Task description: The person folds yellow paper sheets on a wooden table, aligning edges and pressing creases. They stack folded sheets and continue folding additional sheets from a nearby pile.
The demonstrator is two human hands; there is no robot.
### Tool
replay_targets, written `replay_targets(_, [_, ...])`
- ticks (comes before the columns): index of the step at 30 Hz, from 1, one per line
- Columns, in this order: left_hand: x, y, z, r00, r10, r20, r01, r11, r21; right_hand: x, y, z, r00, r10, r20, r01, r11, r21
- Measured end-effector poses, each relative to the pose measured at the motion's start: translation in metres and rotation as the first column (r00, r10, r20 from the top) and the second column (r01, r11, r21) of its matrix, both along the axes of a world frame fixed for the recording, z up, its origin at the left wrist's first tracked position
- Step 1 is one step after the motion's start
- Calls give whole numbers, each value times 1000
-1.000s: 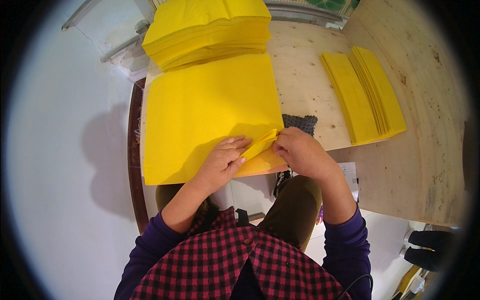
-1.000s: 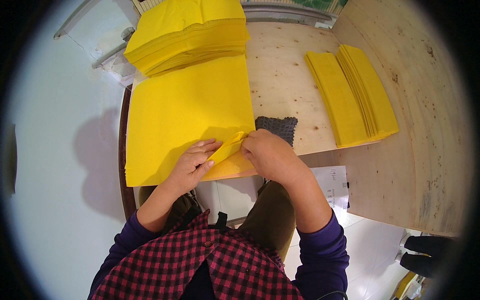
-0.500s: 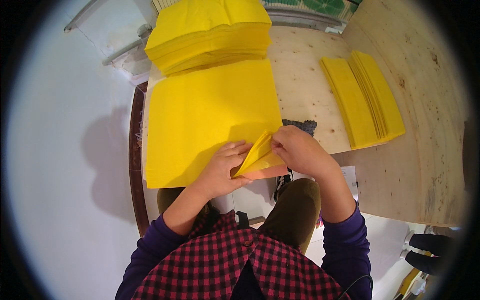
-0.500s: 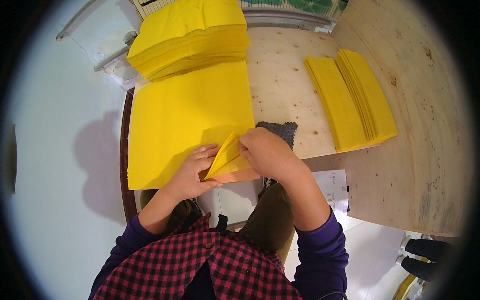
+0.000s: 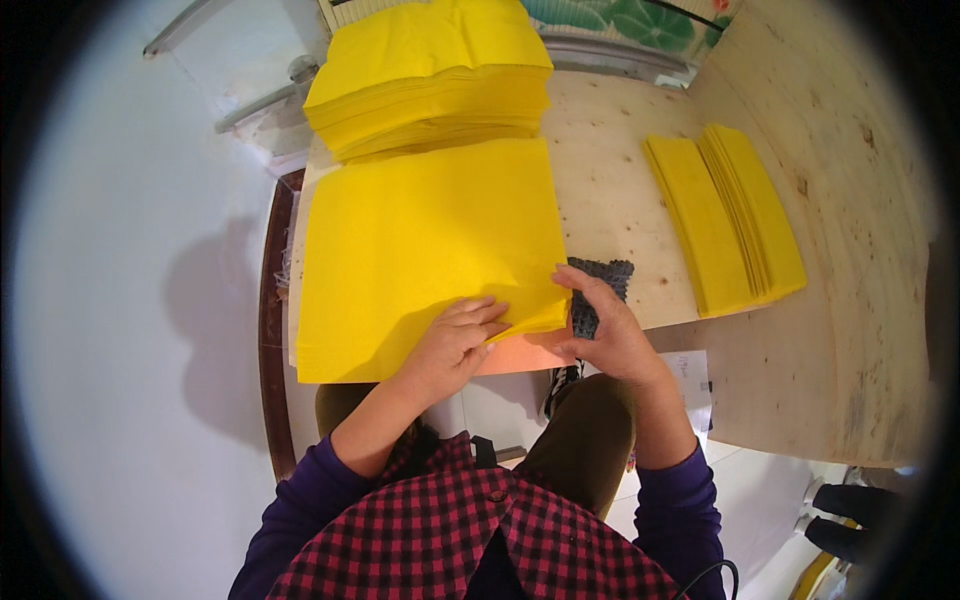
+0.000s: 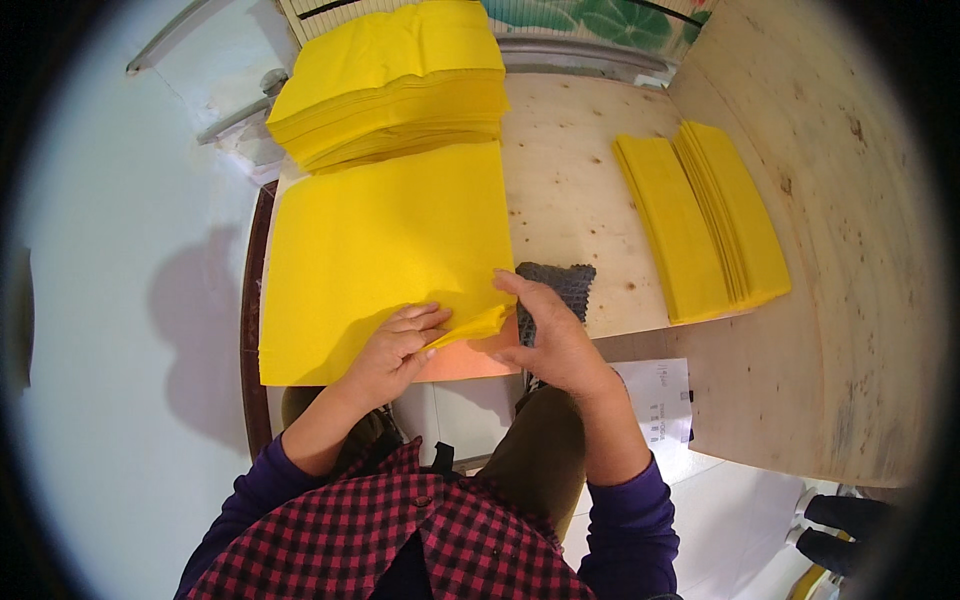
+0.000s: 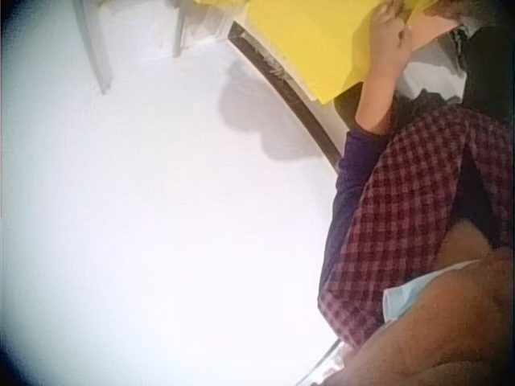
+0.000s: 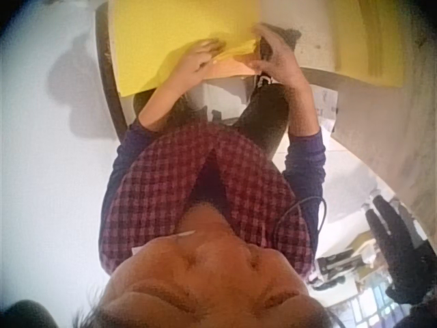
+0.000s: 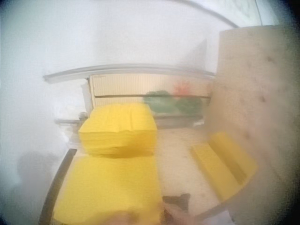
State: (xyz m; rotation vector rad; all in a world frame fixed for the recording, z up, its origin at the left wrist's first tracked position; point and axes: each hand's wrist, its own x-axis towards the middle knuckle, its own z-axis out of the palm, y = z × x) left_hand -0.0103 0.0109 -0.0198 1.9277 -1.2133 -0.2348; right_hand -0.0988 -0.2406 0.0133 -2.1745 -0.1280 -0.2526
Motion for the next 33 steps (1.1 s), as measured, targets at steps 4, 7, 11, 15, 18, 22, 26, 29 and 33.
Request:
replay_targets(4, [-6, -2, 7, 999, 36, 23, -37, 998, 41, 12, 14, -14, 998, 40, 49, -46, 990, 135])
replay_targets(7, [-16, 7, 13, 986, 102, 131, -119, 985, 128, 20, 13, -20, 980, 101, 171, -123, 985, 122])
replay_targets(11, [-23, 51, 19, 921, 197, 335, -289, 923, 253, 12, 11, -26, 994, 73, 76, -89, 965, 248])
replay_targets(15, [-18, 114, 18, 829, 302, 471, -466, 838, 283, 9, 9, -30, 997, 70, 46, -79, 963, 259])
replay_targets(18, [-10, 149, 15, 756, 330, 566, -529, 817, 231, 9, 10, -33, 999, 50, 10, -51, 954, 297])
replay_targets(22, [0, 168, 17, 765, 368, 529, -528, 829, 187, 8, 11, -34, 998, 55, 16, -57, 950, 307])
replay_targets(26, [13, 172, 27, 812, 344, 471, -481, 852, 207, 9, 12, -33, 998, 55, -7, -51, 950, 308])
replay_targets(29, [24, 171, 32, 839, 340, 426, -451, 872, 192, 9, 11, -31, 998, 47, -42, -34, 960, 277])
replay_targets(33, [31, 172, 35, 872, 324, 366, -420, 880, 221, 10, 10, -27, 996, 26, -90, 0, 962, 274])
